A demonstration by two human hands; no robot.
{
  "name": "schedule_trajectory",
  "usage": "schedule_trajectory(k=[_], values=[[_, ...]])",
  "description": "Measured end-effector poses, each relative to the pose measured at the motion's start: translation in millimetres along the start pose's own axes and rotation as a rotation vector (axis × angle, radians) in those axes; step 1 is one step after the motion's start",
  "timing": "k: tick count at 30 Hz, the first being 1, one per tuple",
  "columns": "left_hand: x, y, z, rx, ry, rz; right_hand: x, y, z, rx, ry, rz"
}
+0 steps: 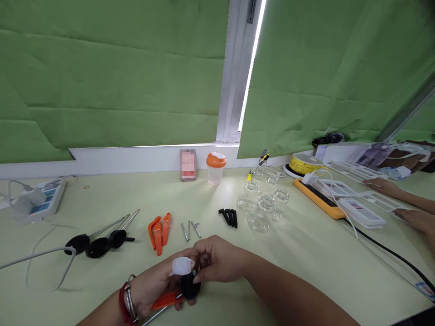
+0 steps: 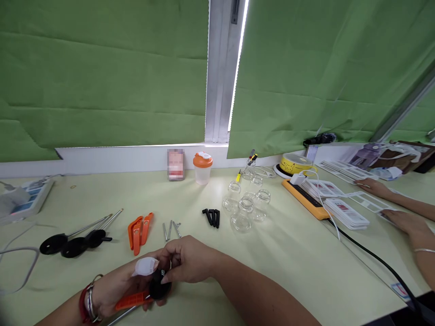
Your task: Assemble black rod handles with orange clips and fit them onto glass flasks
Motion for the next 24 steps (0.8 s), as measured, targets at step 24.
schedule_trajectory(k=[24], values=[[-1.5, -1.3, -0.2, 0.008, -0.022, 0.021, 0.1, -1.3, 0.4, -0.005, -0.001, -0.003]])
Point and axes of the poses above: each hand's wrist, its own z-axis away from the middle knuckle, its own x-axis out of the palm, y = z × x, the point moved 6 cm from there along -z, towards the middle knuckle, and after that the axes turned 15 degrees about -y, right-handed, at the moved point
